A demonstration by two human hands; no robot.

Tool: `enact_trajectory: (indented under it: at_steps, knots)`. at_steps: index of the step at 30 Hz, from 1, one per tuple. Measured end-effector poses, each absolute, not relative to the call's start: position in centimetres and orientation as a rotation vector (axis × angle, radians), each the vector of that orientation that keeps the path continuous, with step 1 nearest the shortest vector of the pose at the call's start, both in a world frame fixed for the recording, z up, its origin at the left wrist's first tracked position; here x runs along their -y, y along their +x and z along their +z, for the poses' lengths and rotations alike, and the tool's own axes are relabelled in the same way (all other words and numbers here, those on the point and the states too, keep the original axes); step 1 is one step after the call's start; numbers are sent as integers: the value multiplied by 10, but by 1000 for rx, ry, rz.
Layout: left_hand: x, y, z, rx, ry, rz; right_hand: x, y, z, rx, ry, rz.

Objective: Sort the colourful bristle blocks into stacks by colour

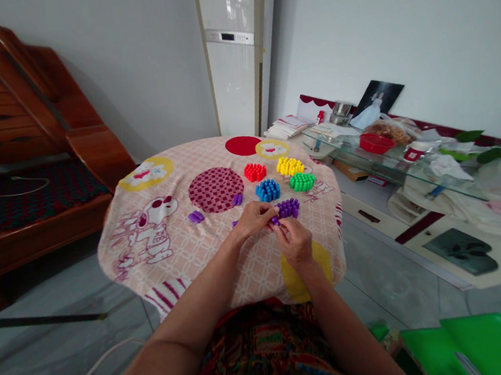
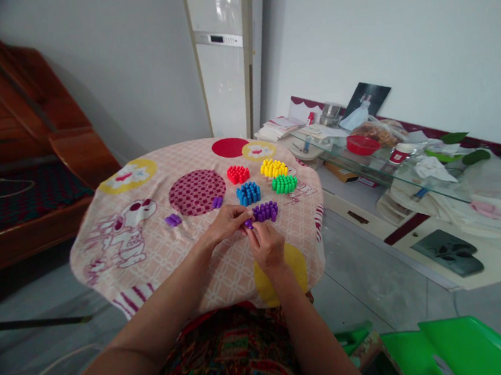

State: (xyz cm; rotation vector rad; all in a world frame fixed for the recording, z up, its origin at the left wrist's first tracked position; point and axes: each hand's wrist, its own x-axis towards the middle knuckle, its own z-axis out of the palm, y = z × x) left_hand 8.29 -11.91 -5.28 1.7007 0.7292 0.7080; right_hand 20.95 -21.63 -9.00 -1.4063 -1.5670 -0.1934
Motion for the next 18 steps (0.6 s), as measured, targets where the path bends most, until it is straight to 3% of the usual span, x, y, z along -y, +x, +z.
enact_trajectory:
  at_steps: [5, 13, 18]
  knots:
    - [119, 83, -48, -694, 1684, 818, 218, 229, -84, 1311, -1439, -228]
    - [95, 53, -49, -1141, 1804, 1131, 207, 270, -88, 1140, -1715, -232]
    - [82, 33, -52, -1362, 1944, 1047, 197, 269, -96, 1190, -1837, -217]
